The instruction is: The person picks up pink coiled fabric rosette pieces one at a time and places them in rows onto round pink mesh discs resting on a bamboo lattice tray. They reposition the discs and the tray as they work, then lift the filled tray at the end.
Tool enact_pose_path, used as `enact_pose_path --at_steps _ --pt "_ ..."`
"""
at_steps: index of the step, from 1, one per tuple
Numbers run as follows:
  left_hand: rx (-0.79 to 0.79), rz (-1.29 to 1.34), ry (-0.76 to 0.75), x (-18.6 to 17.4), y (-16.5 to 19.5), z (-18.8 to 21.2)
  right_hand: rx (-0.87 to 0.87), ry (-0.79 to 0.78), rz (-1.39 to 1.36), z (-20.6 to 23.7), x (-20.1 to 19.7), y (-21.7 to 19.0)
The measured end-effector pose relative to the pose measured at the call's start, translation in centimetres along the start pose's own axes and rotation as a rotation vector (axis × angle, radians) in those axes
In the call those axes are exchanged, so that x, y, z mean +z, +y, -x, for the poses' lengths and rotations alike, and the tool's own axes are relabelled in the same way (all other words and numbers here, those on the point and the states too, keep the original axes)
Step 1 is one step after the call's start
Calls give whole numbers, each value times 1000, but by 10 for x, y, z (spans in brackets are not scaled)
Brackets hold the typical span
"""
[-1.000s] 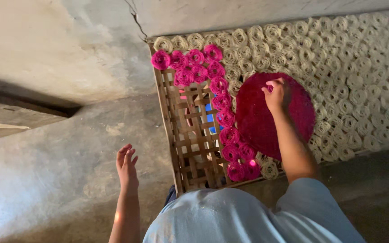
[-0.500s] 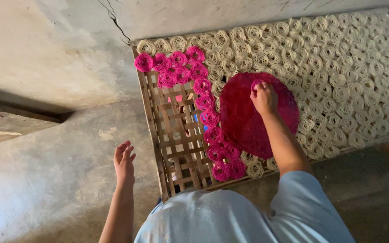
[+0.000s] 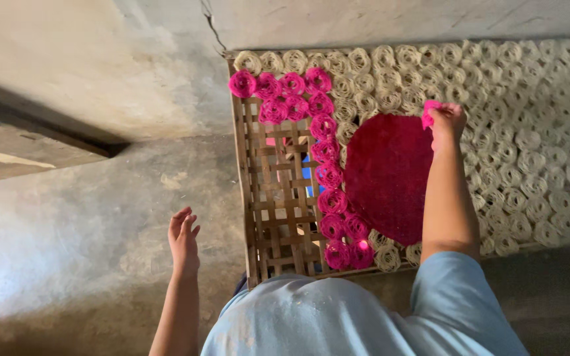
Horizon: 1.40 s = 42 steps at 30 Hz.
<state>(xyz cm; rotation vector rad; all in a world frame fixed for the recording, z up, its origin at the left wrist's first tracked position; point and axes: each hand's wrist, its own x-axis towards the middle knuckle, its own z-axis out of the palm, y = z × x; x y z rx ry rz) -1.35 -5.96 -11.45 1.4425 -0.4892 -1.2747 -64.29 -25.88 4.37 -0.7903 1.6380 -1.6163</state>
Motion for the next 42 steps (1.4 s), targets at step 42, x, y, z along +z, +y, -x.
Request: enact_pose_path --at_steps 42 --pt "410 -347 -269 111 8 53 -713 -117 860 213 40 92"
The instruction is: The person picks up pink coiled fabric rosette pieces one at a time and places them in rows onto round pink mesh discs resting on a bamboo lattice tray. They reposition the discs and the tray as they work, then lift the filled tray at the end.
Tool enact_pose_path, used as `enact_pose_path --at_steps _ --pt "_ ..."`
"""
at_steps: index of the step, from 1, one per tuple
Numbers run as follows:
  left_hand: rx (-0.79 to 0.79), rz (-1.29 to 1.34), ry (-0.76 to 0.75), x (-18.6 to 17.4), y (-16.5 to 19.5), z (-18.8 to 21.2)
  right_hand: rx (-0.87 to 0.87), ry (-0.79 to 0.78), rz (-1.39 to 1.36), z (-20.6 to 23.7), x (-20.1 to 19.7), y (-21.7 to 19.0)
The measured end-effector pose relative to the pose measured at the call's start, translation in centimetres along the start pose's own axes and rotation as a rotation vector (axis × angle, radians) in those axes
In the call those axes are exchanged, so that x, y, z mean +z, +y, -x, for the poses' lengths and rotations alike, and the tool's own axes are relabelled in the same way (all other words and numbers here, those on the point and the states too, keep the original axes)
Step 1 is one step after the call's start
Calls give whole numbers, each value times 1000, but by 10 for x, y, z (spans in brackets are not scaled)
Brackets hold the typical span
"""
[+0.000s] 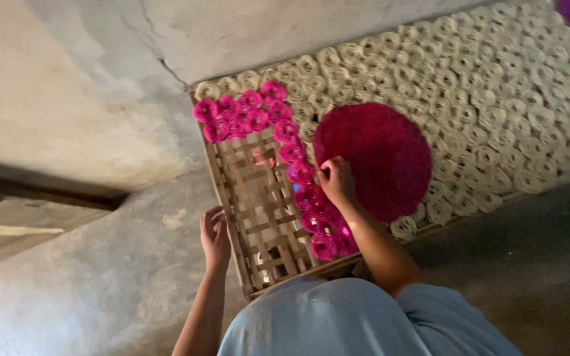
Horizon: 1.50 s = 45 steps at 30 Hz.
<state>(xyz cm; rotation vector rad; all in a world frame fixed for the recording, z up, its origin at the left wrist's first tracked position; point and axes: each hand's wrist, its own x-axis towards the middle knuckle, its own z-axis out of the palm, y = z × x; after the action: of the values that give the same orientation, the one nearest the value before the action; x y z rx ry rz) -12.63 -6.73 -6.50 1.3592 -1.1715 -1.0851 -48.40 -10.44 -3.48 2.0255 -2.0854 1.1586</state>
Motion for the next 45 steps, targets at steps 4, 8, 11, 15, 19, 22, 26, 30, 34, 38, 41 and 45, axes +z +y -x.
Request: enact_pose_path --at_steps 4,8,11,15,19,22,26,30,34,38,41,45 --pt "281 -26 -218 115 43 2 128 119 -344 -11 -34 43" --pt "235 34 -334 244 78 40 327 268 -503 -1 -140 124" --pt "333 -80 -355 339 98 81 410 327 -506 12 -257 211" --pt "434 -318 -380 420 108 150 509 540 -704 21 -393 337" --pt "342 -190 -514 494 117 186 542 639 -784 44 -526 462" --pt "284 -277 -494 530 113 192 504 729 -661 63 -607 540" --pt "338 -339 -451 569 99 165 546 808 -331 69 -657 623" --pt "245 -285 -377 630 81 142 808 810 -112 49 -677 704" --pt "427 -405 -243 702 78 124 1079 794 36 10 -669 785" --pt "359 -241 -233 794 106 106 1140 913 -91 -21 -669 860" --pt "383 -310 -278 845 131 106 1100 950 -91 -29 -674 914" --pt "296 -302 -307 881 160 118 1086 700 268 -27 -675 978"
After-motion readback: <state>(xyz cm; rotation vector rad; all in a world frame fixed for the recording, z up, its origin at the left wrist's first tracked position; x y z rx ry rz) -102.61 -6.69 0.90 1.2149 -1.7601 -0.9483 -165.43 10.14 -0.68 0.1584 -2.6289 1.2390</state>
